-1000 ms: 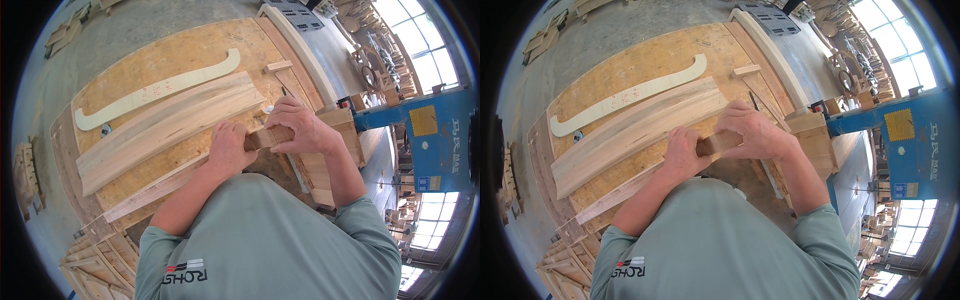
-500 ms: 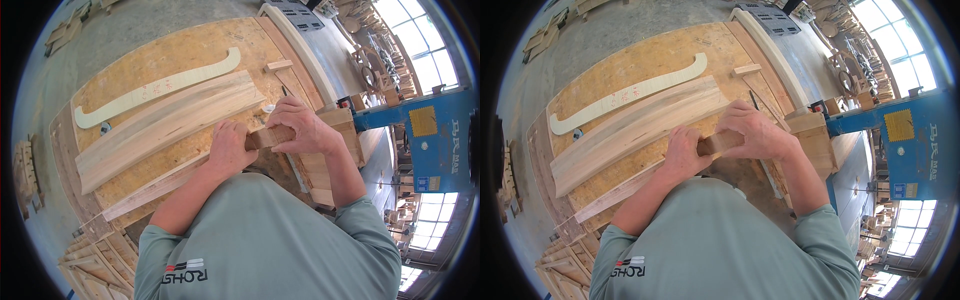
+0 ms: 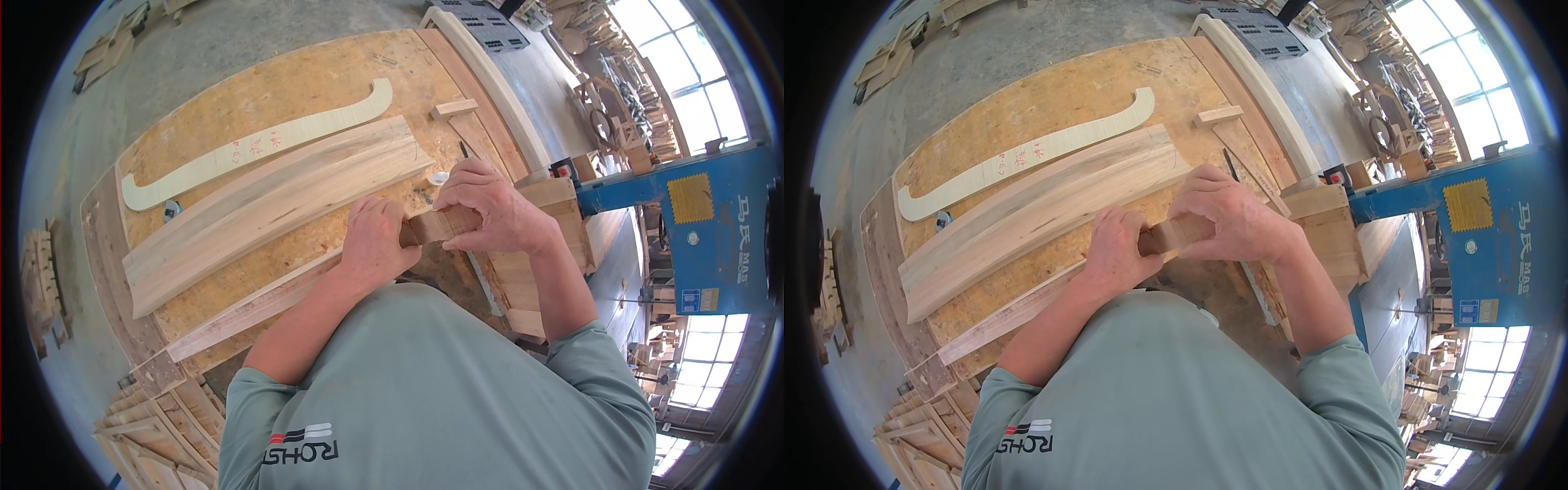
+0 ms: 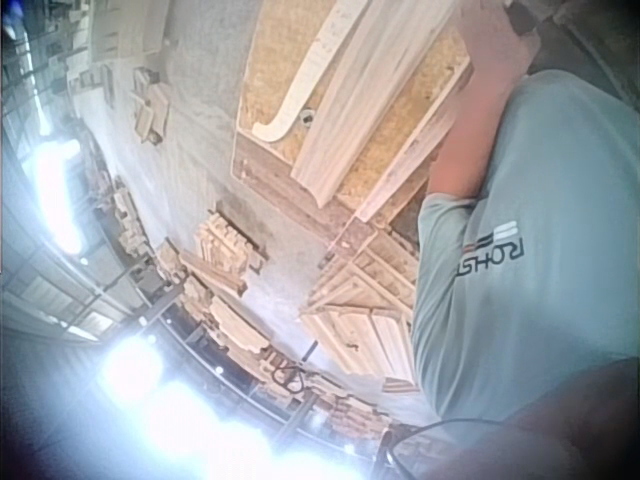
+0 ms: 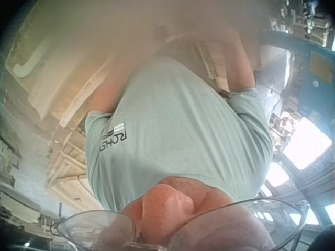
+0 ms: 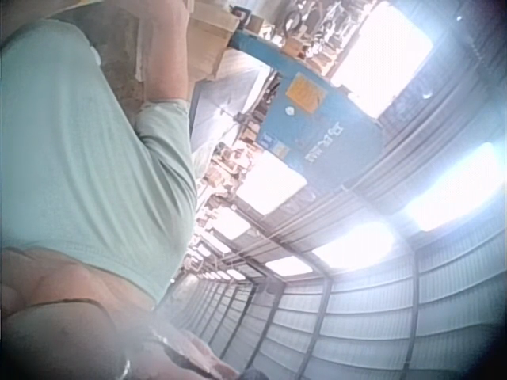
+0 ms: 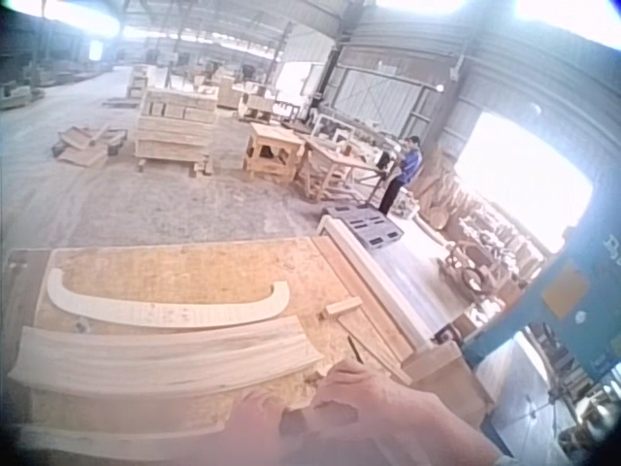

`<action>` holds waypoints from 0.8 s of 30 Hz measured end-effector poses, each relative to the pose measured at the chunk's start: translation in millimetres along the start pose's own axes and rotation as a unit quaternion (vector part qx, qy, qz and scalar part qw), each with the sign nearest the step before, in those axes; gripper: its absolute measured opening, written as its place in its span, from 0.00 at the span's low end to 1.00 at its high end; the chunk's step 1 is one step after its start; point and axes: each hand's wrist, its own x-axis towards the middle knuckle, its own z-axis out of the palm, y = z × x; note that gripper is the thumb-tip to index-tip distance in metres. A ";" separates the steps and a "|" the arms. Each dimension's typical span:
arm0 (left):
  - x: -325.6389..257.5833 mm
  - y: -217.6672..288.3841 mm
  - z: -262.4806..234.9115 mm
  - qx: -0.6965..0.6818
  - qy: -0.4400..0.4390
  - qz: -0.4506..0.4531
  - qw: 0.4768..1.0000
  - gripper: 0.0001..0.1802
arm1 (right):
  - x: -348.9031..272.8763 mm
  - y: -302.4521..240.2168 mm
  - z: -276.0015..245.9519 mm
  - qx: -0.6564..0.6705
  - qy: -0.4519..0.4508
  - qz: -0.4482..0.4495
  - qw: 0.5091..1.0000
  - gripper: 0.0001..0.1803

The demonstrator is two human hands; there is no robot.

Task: The person applies glue from a bottle onto small wooden pieces, attaches and presses them onto curved wooden parts by hand, and holds up the joined wooden component.

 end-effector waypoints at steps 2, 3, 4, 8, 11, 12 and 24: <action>0.1 -1.0 1.5 -0.003 -0.001 0.005 1.000 0.20 | -0.2 -0.2 0.0 0.000 -0.001 0.004 1.000 0.28; 0.4 -0.6 1.3 0.002 0.006 0.005 1.000 0.20 | 0.3 -0.3 -0.6 -0.003 0.002 0.003 1.000 0.28; 0.6 -0.1 1.1 0.007 0.013 0.005 1.000 0.20 | 0.4 -0.6 -1.0 -0.005 0.006 0.002 1.000 0.28; 0.2 -0.4 1.3 0.011 0.015 0.000 1.000 0.21 | -1.3 -1.2 -1.8 0.023 -0.004 0.028 0.999 0.27; -2.5 -1.6 0.4 0.008 -0.015 -0.014 1.000 0.23 | 0.3 -3.0 -0.5 0.009 -0.006 0.037 0.999 0.27; -3.3 -1.8 -0.2 0.011 -0.005 -0.025 1.000 0.25 | 1.6 -3.9 -1.1 0.003 -0.011 0.037 0.999 0.27; -35.9 -22.3 -30.1 0.120 -0.157 -0.093 0.976 0.37 | 3.9 -2.5 -1.9 -0.026 -0.012 0.014 0.999 0.25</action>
